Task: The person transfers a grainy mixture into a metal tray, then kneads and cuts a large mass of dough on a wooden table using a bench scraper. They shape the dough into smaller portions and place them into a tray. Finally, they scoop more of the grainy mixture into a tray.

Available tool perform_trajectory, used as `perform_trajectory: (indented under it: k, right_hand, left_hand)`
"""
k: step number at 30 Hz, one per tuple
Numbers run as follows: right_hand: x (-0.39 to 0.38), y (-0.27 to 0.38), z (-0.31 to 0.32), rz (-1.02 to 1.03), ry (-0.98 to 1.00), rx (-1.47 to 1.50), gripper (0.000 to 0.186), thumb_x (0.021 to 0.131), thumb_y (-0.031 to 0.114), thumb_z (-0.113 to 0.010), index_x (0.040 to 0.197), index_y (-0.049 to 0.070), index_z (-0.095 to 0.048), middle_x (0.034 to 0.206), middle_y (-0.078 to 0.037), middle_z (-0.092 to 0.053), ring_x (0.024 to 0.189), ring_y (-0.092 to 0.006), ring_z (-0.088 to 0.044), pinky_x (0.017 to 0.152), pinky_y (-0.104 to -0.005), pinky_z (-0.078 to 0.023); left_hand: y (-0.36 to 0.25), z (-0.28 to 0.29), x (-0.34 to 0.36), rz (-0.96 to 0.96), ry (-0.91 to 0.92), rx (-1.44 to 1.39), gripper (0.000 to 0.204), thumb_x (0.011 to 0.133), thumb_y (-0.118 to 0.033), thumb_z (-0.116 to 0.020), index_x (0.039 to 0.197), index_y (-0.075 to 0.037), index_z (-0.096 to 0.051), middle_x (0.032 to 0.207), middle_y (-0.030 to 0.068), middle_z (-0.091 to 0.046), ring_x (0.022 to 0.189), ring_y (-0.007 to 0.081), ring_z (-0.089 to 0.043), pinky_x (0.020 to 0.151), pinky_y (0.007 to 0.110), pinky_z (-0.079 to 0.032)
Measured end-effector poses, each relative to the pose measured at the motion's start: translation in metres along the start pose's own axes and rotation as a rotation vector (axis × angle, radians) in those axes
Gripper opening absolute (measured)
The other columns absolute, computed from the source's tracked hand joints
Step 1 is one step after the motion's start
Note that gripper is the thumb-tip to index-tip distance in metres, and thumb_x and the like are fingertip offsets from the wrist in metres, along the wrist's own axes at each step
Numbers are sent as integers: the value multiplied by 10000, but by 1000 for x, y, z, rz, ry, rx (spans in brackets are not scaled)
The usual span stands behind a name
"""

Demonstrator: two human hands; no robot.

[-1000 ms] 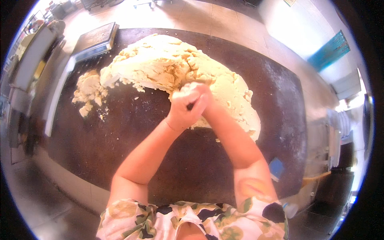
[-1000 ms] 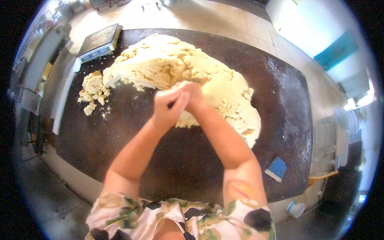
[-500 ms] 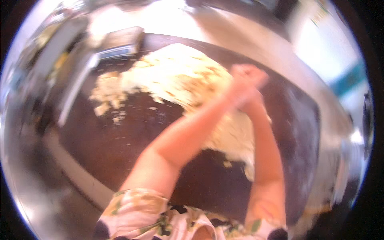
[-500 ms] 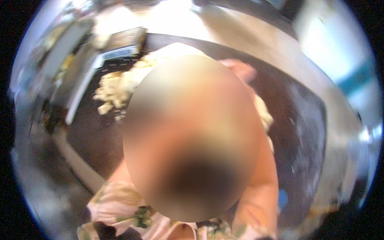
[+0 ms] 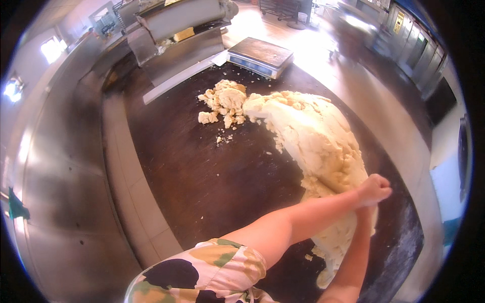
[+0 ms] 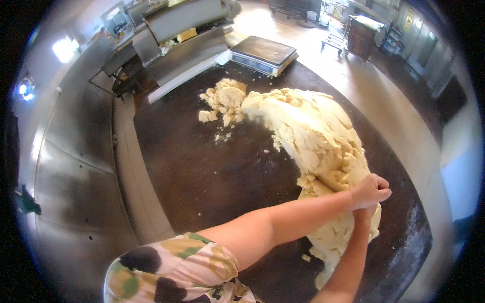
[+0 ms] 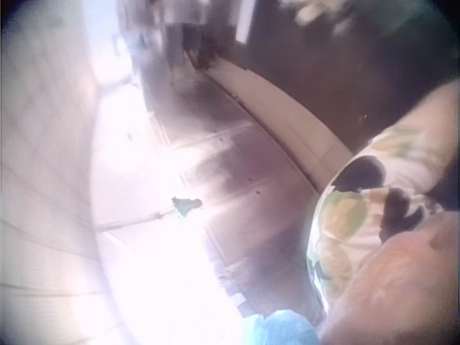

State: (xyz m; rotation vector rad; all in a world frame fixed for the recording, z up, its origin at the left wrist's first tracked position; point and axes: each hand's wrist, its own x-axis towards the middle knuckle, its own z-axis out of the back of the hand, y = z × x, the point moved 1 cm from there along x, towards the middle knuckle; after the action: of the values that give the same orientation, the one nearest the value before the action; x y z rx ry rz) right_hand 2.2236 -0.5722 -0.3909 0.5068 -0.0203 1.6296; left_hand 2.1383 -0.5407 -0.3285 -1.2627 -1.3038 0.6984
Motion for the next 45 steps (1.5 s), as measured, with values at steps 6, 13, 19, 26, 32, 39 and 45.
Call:
perform_trajectory:
  k: [6, 13, 19, 26, 32, 39, 45]
  right_hand:
    - [-36, 6, -16, 98, -3, -21, 214, 814, 271, -642, 955, 121, -584, 869, -108, -645, 861, -262, -623, 704, -374, -495]
    - [-41, 20, 10, 58, 108, 72, 146, 803, 270, -642, 787, 125, -654, 758, -76, -663, 756, -224, -646, 637, -344, -510]
    - [-19, 53, 153, 12, 44, 277, 106, 770, 214, -665, 710, 127, -657, 707, -65, -673, 622, -196, -647, 546, -316, -521]
    - [-18, -36, 116, -178, 112, 20, 254, 711, 339, -672, 710, 86, -652, 695, -118, -654, 677, -302, -644, 620, -395, -509]
    - [-23, -88, 43, -258, 91, 103, 300, 694, 382, -654, 709, 82, -661, 701, -144, -653, 674, -336, -636, 604, -424, -487]
    - [-35, -82, 33, -224, 183, 3, 276, 729, 375, -640, 715, 101, -664, 687, -106, -662, 678, -286, -656, 619, -381, -501]
    - [-101, -55, 28, 74, -210, -102, 138, 741, 323, -597, 718, 189, -618, 745, -8, -651, 765, -176, -647, 605, -322, -513]
  left_hand:
    - [30, 9, -81, -373, 57, 195, 142, 705, -42, -584, 575, -27, -529, 573, 146, -539, 502, 262, -536, 488, 353, -430]
    - [-27, 9, -96, -415, 211, 216, 50, 723, -27, -600, 674, -26, -603, 617, 145, -559, 566, 303, -556, 545, 353, -440]
    - [-146, -37, -57, -116, 221, 29, 369, 849, -176, -646, 519, -154, -483, 452, -60, -392, 406, 41, -343, 391, 223, -244]
    - [-59, -82, -6, 98, 265, -332, 302, 831, -99, -640, 557, -92, -513, 478, -42, -410, 413, 50, -312, 399, 243, -237]
    - [5, -97, 1, 190, 230, -336, 239, 822, -102, -649, 608, -73, -547, 499, -39, -426, 425, 47, -352, 402, 227, -245]
    - [17, -84, -15, 75, 245, -179, 282, 822, -87, -605, 572, -114, -477, 532, -34, -429, 467, 54, -348, 427, 236, -239]
    - [5, -59, -121, -187, 419, 140, 302, 874, -80, -545, 588, -62, -447, 584, -32, -453, 540, 65, -360, 488, 246, -268]
